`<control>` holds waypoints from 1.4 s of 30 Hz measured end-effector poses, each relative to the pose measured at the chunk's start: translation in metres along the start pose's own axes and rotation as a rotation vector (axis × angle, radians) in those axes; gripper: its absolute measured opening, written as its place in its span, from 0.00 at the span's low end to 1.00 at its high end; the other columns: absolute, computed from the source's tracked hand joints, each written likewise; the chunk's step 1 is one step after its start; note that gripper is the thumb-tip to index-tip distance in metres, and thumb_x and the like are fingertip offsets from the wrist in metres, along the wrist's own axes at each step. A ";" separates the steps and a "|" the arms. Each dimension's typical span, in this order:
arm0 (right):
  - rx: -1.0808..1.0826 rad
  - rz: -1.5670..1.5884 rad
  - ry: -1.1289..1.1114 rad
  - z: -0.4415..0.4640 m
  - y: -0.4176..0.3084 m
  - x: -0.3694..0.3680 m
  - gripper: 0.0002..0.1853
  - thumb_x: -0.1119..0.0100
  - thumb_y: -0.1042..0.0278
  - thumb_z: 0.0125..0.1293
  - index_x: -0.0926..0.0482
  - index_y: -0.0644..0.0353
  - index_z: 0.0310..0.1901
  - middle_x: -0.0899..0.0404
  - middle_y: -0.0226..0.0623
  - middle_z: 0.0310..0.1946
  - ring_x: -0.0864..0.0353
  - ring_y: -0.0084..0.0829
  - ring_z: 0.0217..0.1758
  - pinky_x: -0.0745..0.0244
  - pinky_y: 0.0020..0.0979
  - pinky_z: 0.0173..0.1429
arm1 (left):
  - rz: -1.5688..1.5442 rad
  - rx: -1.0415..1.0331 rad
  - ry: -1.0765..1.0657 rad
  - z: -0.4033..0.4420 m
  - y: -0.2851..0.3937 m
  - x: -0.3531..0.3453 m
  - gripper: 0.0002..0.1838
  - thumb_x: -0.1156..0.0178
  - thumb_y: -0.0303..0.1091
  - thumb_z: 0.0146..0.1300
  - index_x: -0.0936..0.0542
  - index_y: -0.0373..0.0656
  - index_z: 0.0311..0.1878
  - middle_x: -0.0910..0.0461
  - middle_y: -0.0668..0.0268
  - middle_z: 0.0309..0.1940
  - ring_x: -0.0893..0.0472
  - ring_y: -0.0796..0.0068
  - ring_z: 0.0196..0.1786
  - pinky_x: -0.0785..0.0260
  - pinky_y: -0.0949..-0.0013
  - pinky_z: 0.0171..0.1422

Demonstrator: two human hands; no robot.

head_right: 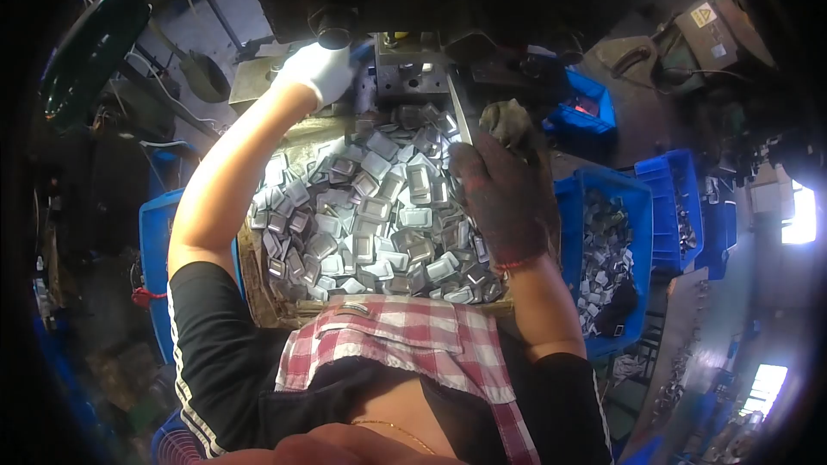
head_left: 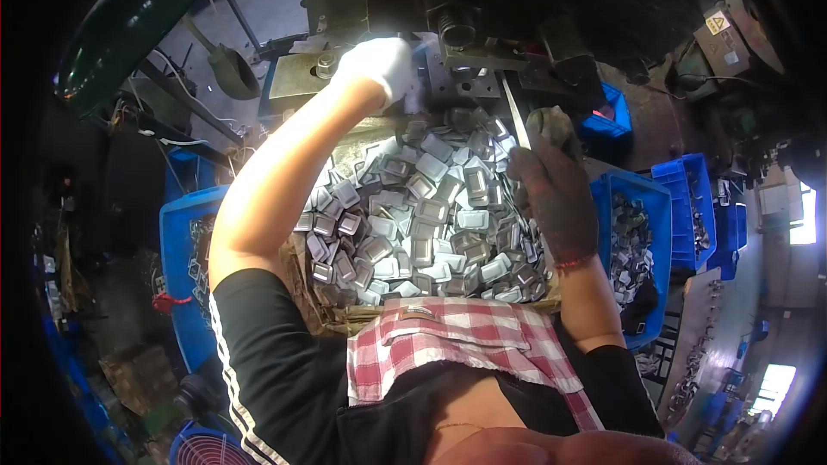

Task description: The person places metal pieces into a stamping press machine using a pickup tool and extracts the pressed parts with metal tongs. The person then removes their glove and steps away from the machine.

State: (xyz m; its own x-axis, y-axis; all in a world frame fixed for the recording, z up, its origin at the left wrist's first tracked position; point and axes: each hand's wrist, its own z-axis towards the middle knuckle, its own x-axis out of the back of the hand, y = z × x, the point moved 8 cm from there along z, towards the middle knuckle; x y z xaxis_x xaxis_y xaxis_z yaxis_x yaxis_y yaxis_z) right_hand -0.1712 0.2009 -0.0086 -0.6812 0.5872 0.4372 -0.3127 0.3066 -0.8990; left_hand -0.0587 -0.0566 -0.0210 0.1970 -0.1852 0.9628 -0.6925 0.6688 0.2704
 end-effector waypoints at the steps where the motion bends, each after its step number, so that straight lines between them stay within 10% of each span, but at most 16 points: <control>1: 0.012 -0.015 -0.006 0.005 -0.003 -0.004 0.13 0.42 0.65 0.70 0.17 0.55 0.53 0.19 0.32 0.30 0.23 0.19 0.24 0.32 0.26 0.26 | -0.078 -0.023 0.070 -0.010 -0.006 0.000 0.16 0.41 0.40 0.66 0.14 0.36 0.41 0.14 0.46 0.41 0.13 0.52 0.46 0.21 0.55 0.51; 3: 0.030 -0.103 -0.021 0.012 -0.004 -0.012 0.11 0.41 0.63 0.70 0.17 0.56 0.50 0.19 0.35 0.29 0.19 0.26 0.29 0.27 0.32 0.33 | -0.228 -0.072 0.208 -0.033 -0.016 0.003 0.16 0.40 0.42 0.65 0.15 0.35 0.37 0.14 0.45 0.39 0.13 0.51 0.44 0.21 0.55 0.50; 6: 0.001 -0.100 -0.079 0.020 0.002 -0.025 0.11 0.41 0.61 0.70 0.17 0.55 0.49 0.19 0.41 0.29 0.17 0.34 0.31 0.25 0.37 0.38 | -0.211 -0.094 -0.194 -0.072 -0.010 -0.023 0.22 0.33 0.50 0.62 0.16 0.37 0.43 0.15 0.47 0.36 0.14 0.48 0.41 0.23 0.54 0.49; 12: -0.079 -0.052 -0.086 0.018 0.015 -0.030 0.12 0.37 0.66 0.68 0.16 0.54 0.51 0.18 0.30 0.34 0.19 0.20 0.34 0.22 0.24 0.39 | -0.222 -0.029 -0.275 -0.115 -0.017 -0.050 0.27 0.32 0.56 0.62 0.17 0.39 0.47 0.15 0.48 0.39 0.15 0.48 0.46 0.25 0.54 0.53; 14: 0.452 -0.661 0.134 0.017 -0.006 -0.018 0.11 0.37 0.67 0.69 0.16 0.55 0.51 0.17 0.31 0.36 0.19 0.20 0.35 0.22 0.24 0.40 | -0.328 0.059 -0.157 -0.116 -0.027 -0.042 0.26 0.32 0.55 0.62 0.17 0.38 0.47 0.16 0.48 0.38 0.15 0.49 0.44 0.25 0.55 0.52; 16: 0.549 -0.829 0.195 0.011 -0.015 -0.011 0.11 0.37 0.68 0.69 0.16 0.56 0.51 0.16 0.32 0.37 0.19 0.20 0.34 0.23 0.24 0.39 | -0.460 0.092 -0.014 -0.117 -0.038 -0.030 0.20 0.31 0.49 0.64 0.17 0.39 0.45 0.15 0.56 0.33 0.16 0.62 0.36 0.25 0.62 0.45; 20: -0.101 -0.279 -0.045 -0.008 -0.007 0.017 0.12 0.39 0.72 0.69 0.17 0.59 0.53 0.16 0.36 0.36 0.23 0.18 0.25 0.28 0.22 0.29 | -0.962 0.261 -0.054 -0.119 -0.070 -0.045 0.11 0.33 0.39 0.65 0.17 0.41 0.44 0.17 0.68 0.32 0.21 0.83 0.32 0.29 0.74 0.37; 30: -0.227 0.129 -0.469 -0.069 0.008 -0.044 0.20 0.38 0.66 0.73 0.21 0.61 0.64 0.14 0.31 0.36 0.21 0.16 0.34 0.25 0.23 0.37 | -1.540 0.256 -0.165 -0.117 -0.044 -0.061 0.13 0.33 0.36 0.65 0.17 0.38 0.48 0.15 0.64 0.36 0.18 0.77 0.33 0.25 0.72 0.39; 33: -0.228 0.059 -0.359 -0.084 0.020 -0.021 0.19 0.40 0.69 0.73 0.20 0.61 0.63 0.15 0.29 0.34 0.23 0.15 0.31 0.29 0.22 0.33 | -1.423 0.283 -0.296 -0.129 -0.020 -0.034 0.16 0.34 0.37 0.65 0.16 0.37 0.52 0.13 0.63 0.39 0.16 0.75 0.36 0.23 0.69 0.43; 36: -0.118 0.022 -0.348 -0.076 0.033 -0.016 0.18 0.40 0.69 0.72 0.20 0.61 0.62 0.15 0.28 0.33 0.24 0.15 0.29 0.30 0.22 0.31 | -0.577 0.269 -0.252 -0.132 -0.029 -0.012 0.31 0.43 0.61 0.65 0.21 0.49 0.63 0.18 0.54 0.57 0.19 0.50 0.59 0.28 0.52 0.65; 37: -0.090 0.020 -0.351 -0.069 0.031 -0.023 0.18 0.40 0.69 0.72 0.19 0.61 0.62 0.15 0.28 0.32 0.24 0.15 0.29 0.31 0.23 0.31 | -0.720 0.292 -0.124 -0.150 -0.034 0.006 0.36 0.42 0.64 0.64 0.26 0.49 0.68 0.22 0.54 0.63 0.22 0.50 0.63 0.33 0.48 0.69; 42: -0.002 -0.018 -0.372 -0.054 0.029 -0.050 0.17 0.41 0.69 0.72 0.18 0.60 0.61 0.16 0.27 0.31 0.25 0.15 0.27 0.32 0.23 0.29 | -0.868 0.163 0.240 -0.178 -0.060 -0.010 0.17 0.41 0.45 0.65 0.24 0.46 0.51 0.16 0.54 0.38 0.16 0.53 0.43 0.26 0.51 0.51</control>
State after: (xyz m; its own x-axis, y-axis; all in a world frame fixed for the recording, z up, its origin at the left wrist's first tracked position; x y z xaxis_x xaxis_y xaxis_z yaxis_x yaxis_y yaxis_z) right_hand -0.1105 0.2209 -0.0554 -0.8699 0.2691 0.4134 -0.3256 0.3162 -0.8911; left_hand 0.1042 0.0332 -0.0475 0.8205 -0.4087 0.3996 -0.3199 0.2509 0.9136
